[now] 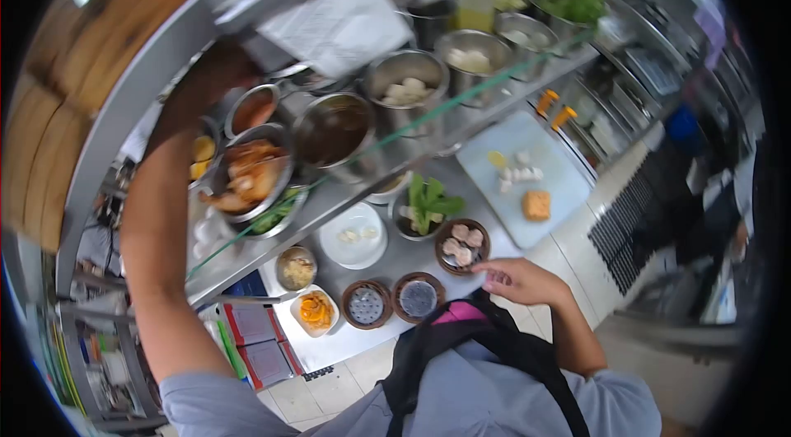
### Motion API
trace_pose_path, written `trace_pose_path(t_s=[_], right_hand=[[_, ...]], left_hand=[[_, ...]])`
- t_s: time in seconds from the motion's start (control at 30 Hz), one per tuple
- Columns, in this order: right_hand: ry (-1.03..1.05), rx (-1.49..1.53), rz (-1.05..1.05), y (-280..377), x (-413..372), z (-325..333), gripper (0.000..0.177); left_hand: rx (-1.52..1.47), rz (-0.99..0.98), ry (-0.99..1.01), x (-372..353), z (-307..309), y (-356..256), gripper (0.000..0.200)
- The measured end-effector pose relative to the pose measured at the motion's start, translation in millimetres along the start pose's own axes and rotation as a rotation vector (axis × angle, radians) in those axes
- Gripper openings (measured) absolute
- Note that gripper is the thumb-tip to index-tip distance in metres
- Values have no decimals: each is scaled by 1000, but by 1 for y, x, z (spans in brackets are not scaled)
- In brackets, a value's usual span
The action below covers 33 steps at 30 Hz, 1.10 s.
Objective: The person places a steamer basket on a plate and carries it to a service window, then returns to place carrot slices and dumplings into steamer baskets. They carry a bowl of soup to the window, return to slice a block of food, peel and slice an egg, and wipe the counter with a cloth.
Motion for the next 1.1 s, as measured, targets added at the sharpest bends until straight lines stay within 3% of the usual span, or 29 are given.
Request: trace_pose_path(t_s=[0.23, 0.4, 0.73, 1.1], right_hand=[[-113, 56, -16, -24, -16, 7, 37], [-87, 62, -31, -46, -15, -3, 39], [-49, 79, -116, -48, -7, 6, 37], [-53, 62, -163, -56, -14, -1, 39]], left_hand=[[310, 207, 146, 24, -10, 14, 18], [571, 282, 242, -1, -19, 23, 19], [723, 509, 345, -15, -31, 31, 22], [843, 342, 347, 9, -28, 100, 36]])
Point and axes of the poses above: each hand's wrist, its own x-axis towards the middle knuckle, its own z-axis out of the back of the hand, y = z × x, the point moved 6 cm from there along x, towards the middle knuckle, and after that the axes turned 11 degrees about -x, right-handed, at the moved point
